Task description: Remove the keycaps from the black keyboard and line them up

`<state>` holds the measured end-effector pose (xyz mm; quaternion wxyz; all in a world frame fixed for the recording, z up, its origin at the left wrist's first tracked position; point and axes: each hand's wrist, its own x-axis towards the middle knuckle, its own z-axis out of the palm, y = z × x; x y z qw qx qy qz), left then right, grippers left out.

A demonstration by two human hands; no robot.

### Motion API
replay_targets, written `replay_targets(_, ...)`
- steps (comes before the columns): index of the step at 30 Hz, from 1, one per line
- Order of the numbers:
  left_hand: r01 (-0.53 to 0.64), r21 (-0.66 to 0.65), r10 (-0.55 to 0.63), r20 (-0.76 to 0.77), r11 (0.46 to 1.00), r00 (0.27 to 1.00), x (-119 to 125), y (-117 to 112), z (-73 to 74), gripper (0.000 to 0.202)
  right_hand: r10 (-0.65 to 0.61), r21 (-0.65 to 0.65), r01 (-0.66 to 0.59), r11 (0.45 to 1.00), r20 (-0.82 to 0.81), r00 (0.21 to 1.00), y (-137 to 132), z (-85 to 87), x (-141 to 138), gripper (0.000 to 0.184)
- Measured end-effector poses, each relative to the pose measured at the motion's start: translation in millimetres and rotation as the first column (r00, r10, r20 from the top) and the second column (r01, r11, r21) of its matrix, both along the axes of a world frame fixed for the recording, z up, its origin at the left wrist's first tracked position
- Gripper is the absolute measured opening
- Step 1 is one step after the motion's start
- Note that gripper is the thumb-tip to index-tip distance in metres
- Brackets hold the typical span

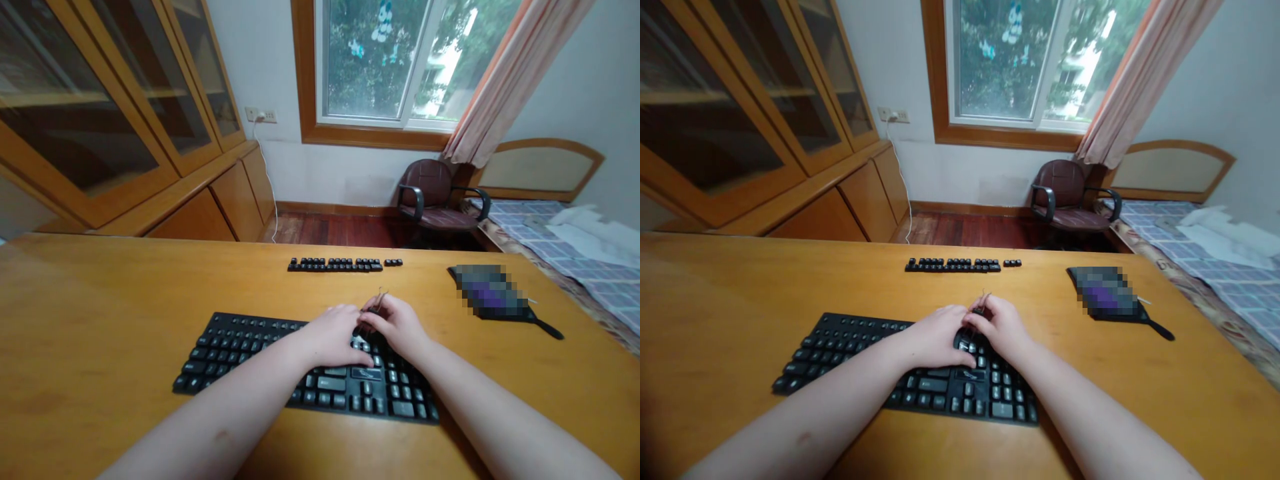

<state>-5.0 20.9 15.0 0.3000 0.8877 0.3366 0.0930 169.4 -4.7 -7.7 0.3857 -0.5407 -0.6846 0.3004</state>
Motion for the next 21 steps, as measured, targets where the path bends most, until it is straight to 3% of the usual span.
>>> replay_targets(3,0.043,-0.029,-0.041,0.036,0.999,0.998,0.0,5.0,-6.1,0.062,0.070,0.026,-0.074,0.997,0.117,0.991,-3.1,4.1,-4.0,0.019)
replay_targets(6,0.098,-0.005,-0.098,0.014,0.995,0.995,-1.9,8.5,-6.3,0.049,0.185,0.078,-0.214,0.974,0.276,0.943,-9.1,8.0,-6.5,0.019)
replay_targets(9,0.161,0.051,-0.161,-0.011,0.986,0.987,-2.7,10.5,-5.0,0.037,0.314,0.185,-0.414,0.891,0.405,0.858,-15.6,6.9,-7.5,0.017)
replay_targets(12,0.172,0.094,-0.173,0.003,0.981,0.985,-2.6,11.7,-7.1,0.033,0.363,0.249,-0.522,0.816,0.482,0.798,-18.9,2.9,-5.6,0.016)
replay_targets(21,0.184,0.097,-0.193,0.092,0.978,0.977,0.1,15.5,-20.2,0.019,0.230,0.274,-0.354,0.894,0.398,0.888,-17.4,-9.3,0.5,0.019)
